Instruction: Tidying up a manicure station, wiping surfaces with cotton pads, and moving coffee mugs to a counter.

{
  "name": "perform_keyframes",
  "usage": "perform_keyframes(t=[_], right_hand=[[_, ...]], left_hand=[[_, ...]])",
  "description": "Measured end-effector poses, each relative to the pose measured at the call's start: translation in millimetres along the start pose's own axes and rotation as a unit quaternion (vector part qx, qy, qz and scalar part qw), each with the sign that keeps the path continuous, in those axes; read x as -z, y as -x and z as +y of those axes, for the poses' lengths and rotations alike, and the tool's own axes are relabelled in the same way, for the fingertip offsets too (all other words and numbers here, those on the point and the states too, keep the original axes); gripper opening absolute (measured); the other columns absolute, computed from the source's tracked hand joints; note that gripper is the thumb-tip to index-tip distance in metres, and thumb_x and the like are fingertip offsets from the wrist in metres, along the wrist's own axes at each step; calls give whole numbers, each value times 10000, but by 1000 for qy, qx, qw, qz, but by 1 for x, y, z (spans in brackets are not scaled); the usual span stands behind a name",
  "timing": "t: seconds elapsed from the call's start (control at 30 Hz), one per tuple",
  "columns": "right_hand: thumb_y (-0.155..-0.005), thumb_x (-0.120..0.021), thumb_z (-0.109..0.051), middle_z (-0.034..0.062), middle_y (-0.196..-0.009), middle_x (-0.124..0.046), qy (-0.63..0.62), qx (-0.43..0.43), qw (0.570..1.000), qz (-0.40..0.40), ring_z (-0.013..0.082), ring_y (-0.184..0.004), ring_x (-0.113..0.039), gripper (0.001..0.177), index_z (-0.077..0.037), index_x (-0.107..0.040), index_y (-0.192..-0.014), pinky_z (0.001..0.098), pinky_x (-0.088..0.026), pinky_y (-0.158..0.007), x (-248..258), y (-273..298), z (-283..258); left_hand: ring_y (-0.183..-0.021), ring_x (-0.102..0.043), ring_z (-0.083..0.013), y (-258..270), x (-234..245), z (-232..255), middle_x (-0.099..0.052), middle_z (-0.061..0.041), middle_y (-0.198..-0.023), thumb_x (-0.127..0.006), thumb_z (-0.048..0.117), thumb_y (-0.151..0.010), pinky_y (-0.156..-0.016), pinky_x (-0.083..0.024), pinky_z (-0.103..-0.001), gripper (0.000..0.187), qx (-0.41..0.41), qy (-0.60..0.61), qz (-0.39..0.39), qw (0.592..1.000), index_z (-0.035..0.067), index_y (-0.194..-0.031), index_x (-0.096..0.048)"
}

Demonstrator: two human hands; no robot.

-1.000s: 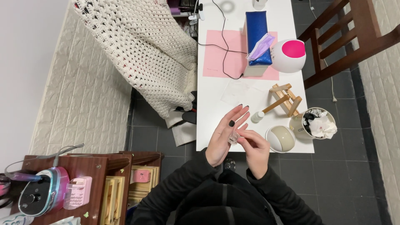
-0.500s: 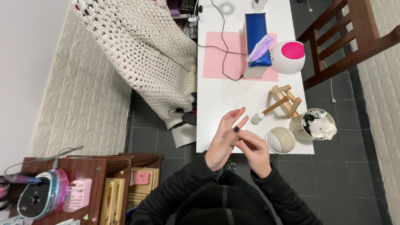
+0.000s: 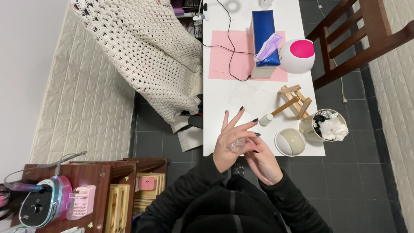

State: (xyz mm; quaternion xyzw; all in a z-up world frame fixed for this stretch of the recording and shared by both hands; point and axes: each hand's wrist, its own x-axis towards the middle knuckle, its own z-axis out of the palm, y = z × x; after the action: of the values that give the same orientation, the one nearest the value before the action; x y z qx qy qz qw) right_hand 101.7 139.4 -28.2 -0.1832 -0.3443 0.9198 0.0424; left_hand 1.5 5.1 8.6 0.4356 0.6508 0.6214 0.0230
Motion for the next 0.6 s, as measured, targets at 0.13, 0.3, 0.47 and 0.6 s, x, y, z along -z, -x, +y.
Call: perform_keyframes(t=[0.13,0.3,0.47,0.6], right_hand=[[-910,-573,-33,77,-1278,-667,63,-53,996,-27,171,-1184,-635,387,17,-551,-1293,356,-484,-1057,5,-3,-3],[-972,-590,-97,65,-1190,-693,70,-57,996,-17,135,-1055,-651,311,-15,-615,-1272,312,-516,-936,33,-3,8],[-1034,-628,-121,47,-1103,-705,78,39,994,67,79,-953,-615,251,-8,-628,-1258,233,-484,-821,71,17,1],[-983,-655,-119,32,-1109,-760,171,115,949,238,49,-899,-630,229,-10,-649,-1183,194,-448,-738,115,46,-5]], left_hand=[[-1618,-334,-418,-3,6,5,-641,-63,-1492,-807,303,-898,-1345,-7,-658,258,-14,-37,-39,998,185,-1117,-736],[-1615,-321,-388,2,7,-6,-574,-86,-1559,-824,270,-867,-1335,-34,-627,329,22,-8,-50,998,162,-1164,-734],[-1506,-456,-322,5,29,-16,-596,-114,-1514,-826,138,-837,-1256,-266,-498,367,106,44,-70,991,101,-1184,-711],[-1301,-623,-253,39,21,-39,-630,-101,-1408,-813,51,-808,-1059,-502,-371,365,221,70,-131,964,62,-1157,-706]])
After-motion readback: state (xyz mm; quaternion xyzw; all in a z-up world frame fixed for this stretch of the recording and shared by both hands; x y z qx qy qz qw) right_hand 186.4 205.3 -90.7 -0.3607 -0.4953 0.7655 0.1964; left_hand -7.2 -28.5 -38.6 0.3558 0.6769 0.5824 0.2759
